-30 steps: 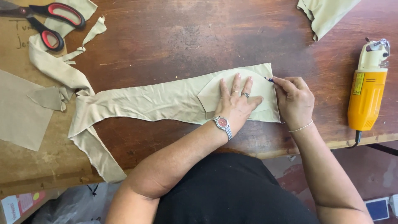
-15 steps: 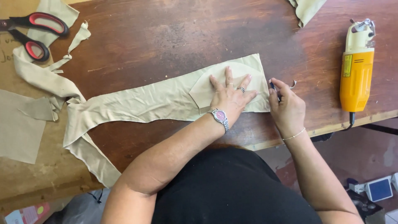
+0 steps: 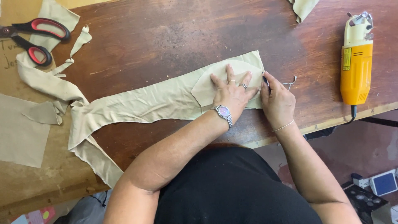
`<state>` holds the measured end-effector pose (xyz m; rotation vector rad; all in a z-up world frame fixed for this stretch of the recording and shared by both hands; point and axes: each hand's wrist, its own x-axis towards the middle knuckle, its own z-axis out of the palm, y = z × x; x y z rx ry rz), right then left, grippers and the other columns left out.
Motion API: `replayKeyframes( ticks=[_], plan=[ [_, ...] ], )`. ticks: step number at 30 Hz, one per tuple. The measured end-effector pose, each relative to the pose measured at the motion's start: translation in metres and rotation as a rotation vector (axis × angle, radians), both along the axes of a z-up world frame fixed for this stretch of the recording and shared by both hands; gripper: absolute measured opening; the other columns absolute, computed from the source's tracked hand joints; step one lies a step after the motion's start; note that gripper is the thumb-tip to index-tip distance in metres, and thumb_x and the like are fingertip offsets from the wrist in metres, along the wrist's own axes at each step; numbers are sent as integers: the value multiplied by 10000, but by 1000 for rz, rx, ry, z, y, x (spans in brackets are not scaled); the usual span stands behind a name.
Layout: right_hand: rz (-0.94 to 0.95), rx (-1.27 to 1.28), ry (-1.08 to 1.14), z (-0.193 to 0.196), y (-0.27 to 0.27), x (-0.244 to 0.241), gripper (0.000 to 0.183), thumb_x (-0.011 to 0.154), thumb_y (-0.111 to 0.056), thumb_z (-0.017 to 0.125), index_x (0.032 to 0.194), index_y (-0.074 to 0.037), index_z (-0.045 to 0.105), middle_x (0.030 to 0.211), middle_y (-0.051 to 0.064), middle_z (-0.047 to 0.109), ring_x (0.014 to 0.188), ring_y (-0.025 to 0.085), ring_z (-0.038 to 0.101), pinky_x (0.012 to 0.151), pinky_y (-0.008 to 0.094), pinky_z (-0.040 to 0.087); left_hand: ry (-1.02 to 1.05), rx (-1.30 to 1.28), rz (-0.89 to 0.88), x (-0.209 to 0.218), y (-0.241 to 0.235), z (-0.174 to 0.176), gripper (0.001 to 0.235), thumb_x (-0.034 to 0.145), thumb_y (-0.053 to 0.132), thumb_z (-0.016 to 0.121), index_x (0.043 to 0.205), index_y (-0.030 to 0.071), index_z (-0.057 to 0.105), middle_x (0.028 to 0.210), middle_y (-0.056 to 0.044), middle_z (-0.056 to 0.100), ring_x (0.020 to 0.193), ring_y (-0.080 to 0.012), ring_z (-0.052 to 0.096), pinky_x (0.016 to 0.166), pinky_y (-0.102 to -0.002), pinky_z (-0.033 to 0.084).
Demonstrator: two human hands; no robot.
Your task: Cutting and tracing fabric components for garment production using scissors, a pen, and an electric rotary cutter.
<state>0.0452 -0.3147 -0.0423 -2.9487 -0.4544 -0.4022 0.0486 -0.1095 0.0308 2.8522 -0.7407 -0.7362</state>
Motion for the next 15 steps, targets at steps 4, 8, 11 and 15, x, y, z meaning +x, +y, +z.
replayKeyframes(
  ticks=[4,8,11,15],
  plan=[
    [-7,-14,2,2,1,-3,330,1038,-254,671,1365,-223,701,1049,47,768,912,273,753,690,393,596,7,9,2,2,-1,-1,542,1042,259,491,1534,460,387,1701,3,186,1454,-630,128,963,-920,265],
    [-9,-111,-23,3,-1,-10,350,1015,-287,684,1364,-270,704,937,27,744,814,262,753,633,385,592,6,-1,6,1,0,2,521,1041,269,503,1523,446,413,1695,-2,204,1457,-624,135,964,-918,265],
    [-18,-155,-28,11,1,-21,329,1025,-321,670,1351,-314,709,906,-16,730,793,220,752,630,349,592,-7,7,-5,1,-1,-1,543,1047,221,456,1538,443,388,1699,-11,195,1448,-638,126,948,-929,258],
    [-12,-173,-11,15,-3,-39,348,1008,-326,676,1354,-326,703,886,-18,714,782,227,745,618,357,587,3,-5,6,1,0,1,538,1046,236,474,1539,434,391,1694,-11,212,1450,-631,132,954,-928,252]
  ],
)
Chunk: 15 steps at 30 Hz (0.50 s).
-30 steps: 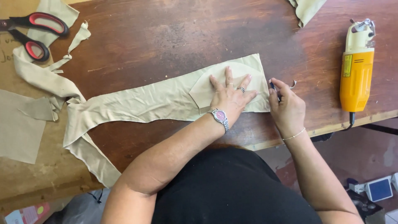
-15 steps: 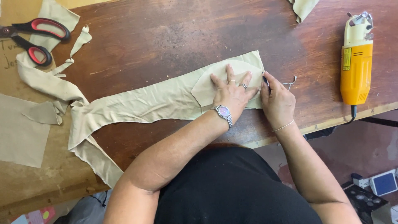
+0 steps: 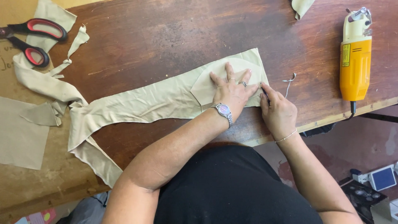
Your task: Cutting and tracing fabric components for garment production using scissors, a pen, and an electric rotary cutter.
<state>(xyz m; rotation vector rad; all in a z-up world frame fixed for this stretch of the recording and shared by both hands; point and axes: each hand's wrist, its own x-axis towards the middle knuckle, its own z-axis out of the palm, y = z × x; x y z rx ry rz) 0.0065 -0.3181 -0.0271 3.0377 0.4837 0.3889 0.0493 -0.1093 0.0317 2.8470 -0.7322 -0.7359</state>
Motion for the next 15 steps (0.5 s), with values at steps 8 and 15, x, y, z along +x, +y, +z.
replayKeyframes(
  ticks=[8,15],
  plan=[
    [-9,-89,6,29,-13,-28,217,1016,-357,664,1218,-375,742,811,-79,660,739,166,728,637,304,579,-2,19,-18,2,-2,-6,518,1033,303,538,1525,412,421,1692,-12,217,1446,-622,156,954,-918,273],
    [45,351,-44,37,6,-22,302,1092,-210,623,1378,-152,701,998,-22,746,929,212,733,801,343,578,-169,-12,-60,-1,7,-21,493,1018,284,546,1497,363,460,1641,-24,349,1403,-594,265,961,-798,323]
  ],
)
